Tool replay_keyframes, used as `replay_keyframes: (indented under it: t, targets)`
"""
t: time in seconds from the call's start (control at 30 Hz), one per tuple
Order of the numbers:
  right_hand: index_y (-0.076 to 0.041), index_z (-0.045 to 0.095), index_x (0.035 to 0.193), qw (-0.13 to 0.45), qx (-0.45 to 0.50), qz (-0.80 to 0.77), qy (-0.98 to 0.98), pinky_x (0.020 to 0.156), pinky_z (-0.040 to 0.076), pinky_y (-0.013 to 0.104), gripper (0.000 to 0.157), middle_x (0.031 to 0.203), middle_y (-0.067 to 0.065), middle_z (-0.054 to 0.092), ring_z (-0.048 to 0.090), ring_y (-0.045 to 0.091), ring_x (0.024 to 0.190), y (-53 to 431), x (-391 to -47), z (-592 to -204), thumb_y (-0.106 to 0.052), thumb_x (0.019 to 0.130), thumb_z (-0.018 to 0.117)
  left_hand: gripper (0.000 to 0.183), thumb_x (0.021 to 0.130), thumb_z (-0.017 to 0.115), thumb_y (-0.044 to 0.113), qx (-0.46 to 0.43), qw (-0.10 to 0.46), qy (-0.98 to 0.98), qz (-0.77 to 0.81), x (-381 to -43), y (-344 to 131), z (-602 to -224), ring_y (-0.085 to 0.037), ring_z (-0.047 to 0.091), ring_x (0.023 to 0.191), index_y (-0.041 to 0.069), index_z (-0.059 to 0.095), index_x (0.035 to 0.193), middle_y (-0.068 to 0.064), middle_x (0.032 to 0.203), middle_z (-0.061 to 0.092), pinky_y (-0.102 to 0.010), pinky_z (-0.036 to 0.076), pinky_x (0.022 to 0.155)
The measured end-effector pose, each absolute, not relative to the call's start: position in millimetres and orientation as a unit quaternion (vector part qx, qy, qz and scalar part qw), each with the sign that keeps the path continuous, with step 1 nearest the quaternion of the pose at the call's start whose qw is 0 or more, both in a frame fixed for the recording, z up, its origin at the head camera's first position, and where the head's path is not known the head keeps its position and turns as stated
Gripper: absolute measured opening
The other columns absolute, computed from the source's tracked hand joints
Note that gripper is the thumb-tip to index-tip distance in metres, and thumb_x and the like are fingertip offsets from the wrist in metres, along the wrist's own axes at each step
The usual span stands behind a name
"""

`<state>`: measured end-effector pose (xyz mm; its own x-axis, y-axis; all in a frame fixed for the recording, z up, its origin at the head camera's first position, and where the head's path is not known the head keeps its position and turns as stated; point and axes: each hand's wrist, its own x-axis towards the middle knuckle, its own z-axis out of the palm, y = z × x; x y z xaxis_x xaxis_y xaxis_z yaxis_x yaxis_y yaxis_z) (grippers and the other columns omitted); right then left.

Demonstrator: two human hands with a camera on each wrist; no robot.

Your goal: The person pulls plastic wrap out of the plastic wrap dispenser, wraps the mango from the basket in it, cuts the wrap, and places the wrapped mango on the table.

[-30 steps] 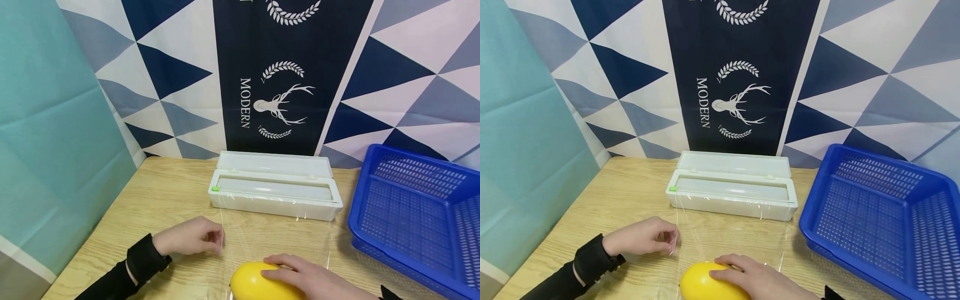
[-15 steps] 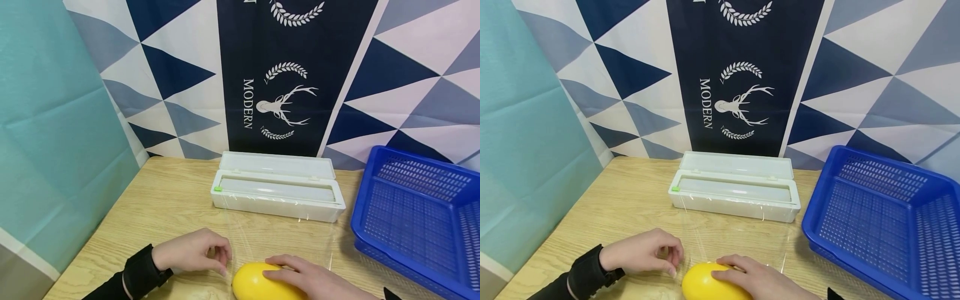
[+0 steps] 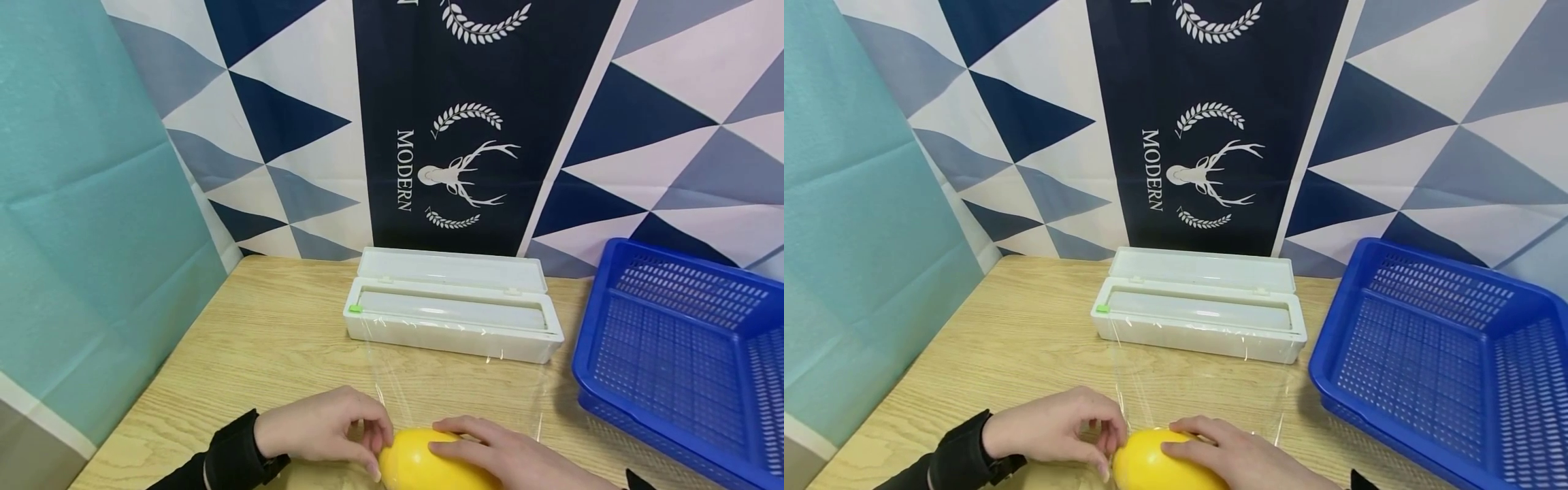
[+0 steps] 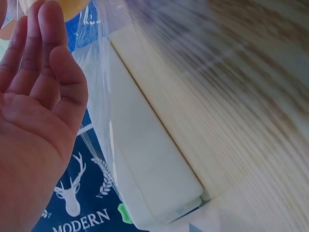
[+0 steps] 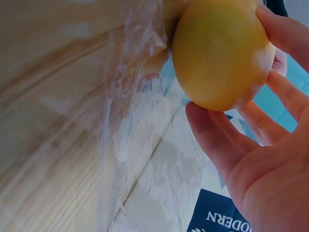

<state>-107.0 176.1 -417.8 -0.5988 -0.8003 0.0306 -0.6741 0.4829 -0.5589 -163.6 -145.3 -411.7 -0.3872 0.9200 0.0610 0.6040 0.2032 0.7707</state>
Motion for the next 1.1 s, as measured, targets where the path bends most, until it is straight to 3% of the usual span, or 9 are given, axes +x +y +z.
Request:
replay_keyframes:
  t: [0.43,0.83,1.1]
  targets:
    - [-0.039,0.044,0.149,0.115,-0.446,-0.269,0.846,0.09,0.053,0.037,0.059,0.149,-0.004,0.044,0.055,0.018,0.121,178.2,-107.7,-420.3,-0.052,0.095,0.062,0.031,0.088,0.071,0.037,0.565,0.103,0.753,0.323,-151.4,-129.2,-409.7,0.001,0.049,0.085,0.02,0.063,0.113,0.009,0.097,0.054,-0.012,0.046,0.077]
    - [-0.037,0.043,0.15,0.099,-0.461,-0.258,0.843,0.09,0.053,0.037,0.058,0.15,-0.003,0.043,0.054,0.018,0.122,178.4,-107.4,-422.7,-0.05,0.096,0.062,0.034,0.088,0.07,0.045,0.557,0.065,0.778,0.284,-149.7,-118.2,-414.0,0.003,0.047,0.086,0.022,0.063,0.112,0.012,0.102,0.05,-0.006,0.04,0.078]
    - [-0.035,0.044,0.15,0.089,-0.47,-0.267,0.837,0.088,0.054,0.035,0.058,0.148,-0.003,0.044,0.054,0.017,0.12,179.0,-107.1,-424.5,-0.046,0.096,0.063,0.04,0.087,0.071,0.049,0.589,0.003,0.774,0.233,-151.8,-110.5,-412.5,0.0,0.045,0.107,0.023,0.064,0.116,0.014,0.117,0.055,-0.009,0.036,0.094]
